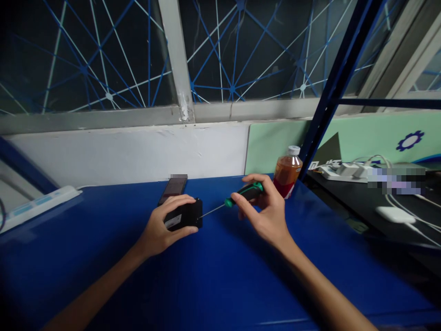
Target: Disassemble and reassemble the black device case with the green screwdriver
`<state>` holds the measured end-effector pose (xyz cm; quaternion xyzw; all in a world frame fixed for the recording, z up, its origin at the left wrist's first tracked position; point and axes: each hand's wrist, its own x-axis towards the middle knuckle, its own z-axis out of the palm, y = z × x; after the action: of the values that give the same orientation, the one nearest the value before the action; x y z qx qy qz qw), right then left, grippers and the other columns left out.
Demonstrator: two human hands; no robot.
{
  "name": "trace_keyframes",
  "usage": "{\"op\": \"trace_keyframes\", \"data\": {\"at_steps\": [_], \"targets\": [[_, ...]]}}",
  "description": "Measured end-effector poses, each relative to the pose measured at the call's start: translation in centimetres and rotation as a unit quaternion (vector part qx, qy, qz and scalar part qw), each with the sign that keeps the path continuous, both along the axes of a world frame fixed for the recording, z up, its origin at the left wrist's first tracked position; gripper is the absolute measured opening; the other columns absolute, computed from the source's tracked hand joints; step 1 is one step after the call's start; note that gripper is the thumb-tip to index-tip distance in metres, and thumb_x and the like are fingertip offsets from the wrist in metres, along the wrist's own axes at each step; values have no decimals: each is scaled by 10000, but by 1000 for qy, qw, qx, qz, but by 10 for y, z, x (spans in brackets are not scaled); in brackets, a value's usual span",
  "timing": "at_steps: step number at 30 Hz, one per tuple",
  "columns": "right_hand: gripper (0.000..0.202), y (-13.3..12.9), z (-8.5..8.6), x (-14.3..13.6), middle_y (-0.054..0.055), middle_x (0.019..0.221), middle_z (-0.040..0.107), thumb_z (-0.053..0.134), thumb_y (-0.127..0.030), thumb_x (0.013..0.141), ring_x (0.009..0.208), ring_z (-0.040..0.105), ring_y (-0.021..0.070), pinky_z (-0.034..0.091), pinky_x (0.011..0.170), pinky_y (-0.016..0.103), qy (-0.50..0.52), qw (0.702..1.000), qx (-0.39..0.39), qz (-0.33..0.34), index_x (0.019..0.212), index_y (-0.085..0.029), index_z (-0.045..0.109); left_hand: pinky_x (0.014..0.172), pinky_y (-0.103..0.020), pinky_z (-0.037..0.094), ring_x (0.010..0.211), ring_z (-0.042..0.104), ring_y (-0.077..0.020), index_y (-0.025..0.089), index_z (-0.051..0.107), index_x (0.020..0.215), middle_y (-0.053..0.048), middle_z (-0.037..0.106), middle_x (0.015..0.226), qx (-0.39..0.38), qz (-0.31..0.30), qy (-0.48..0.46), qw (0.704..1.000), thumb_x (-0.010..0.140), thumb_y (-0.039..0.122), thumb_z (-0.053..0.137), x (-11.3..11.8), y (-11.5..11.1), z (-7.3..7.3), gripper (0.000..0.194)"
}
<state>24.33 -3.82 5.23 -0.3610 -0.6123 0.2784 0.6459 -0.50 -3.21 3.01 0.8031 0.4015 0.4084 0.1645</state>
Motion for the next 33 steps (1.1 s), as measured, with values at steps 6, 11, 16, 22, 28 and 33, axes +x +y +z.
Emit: {"op": "trace_keyframes", "data": {"at_steps": [6, 11, 16, 22, 28, 33], "targets": [[350, -2, 0, -1, -6, 776, 602, 668, -298, 787, 458, 577, 124, 505, 427, 292, -3, 1000, -2, 12, 1080, -258, 480, 965, -521, 438, 1109, 539, -294, 258, 606, 1115, -73, 610, 1161, 1, -3, -2, 1000, 691, 371, 747, 2, 0, 1, 461], [360, 1, 0, 1, -8, 768, 602, 681, -287, 771, 442, 562, 114, 496, 416, 280, -1, 999, -15, 33, 1062, -247, 472, 956, -514, 446, 1112, 540, -297, 258, 602, 1127, -76, 606, 1170, -5, -2, -2, 1000, 693, 375, 743, 1, -1, 1, 472], [389, 0, -1, 4, -28, 716, 558, 731, -262, 726, 429, 537, 110, 471, 393, 271, -45, 999, 1, -23, 1056, -246, 526, 972, -501, 435, 1113, 538, -288, 257, 601, 1122, -73, 607, 1171, -3, -7, -4, 1000, 686, 370, 752, 2, -2, 1, 476], [412, 0, 1, 4, 1, 803, 594, 694, -267, 763, 489, 587, 141, 513, 430, 307, -26, 999, -6, 42, 1110, -260, 472, 965, -502, 439, 1112, 539, -287, 243, 602, 1121, -81, 604, 1176, -3, -2, -2, 1000, 692, 377, 744, 2, -1, 1, 471], [396, 2, 0, 5, -65, 620, 515, 747, -260, 715, 358, 527, 113, 437, 318, 254, -64, 998, -19, -20, 1034, -249, 512, 960, -510, 447, 1108, 542, -292, 260, 601, 1131, -75, 606, 1172, -7, -8, -10, 1000, 689, 368, 742, 1, -2, 1, 476], [433, 5, 0, 8, 8, 822, 611, 689, -270, 771, 529, 626, 152, 516, 435, 288, -49, 997, -27, 57, 1130, -243, 448, 952, -500, 459, 1100, 549, -288, 255, 597, 1125, -74, 611, 1162, -9, -19, -10, 1000, 696, 361, 740, 2, -3, 1, 464]]}}
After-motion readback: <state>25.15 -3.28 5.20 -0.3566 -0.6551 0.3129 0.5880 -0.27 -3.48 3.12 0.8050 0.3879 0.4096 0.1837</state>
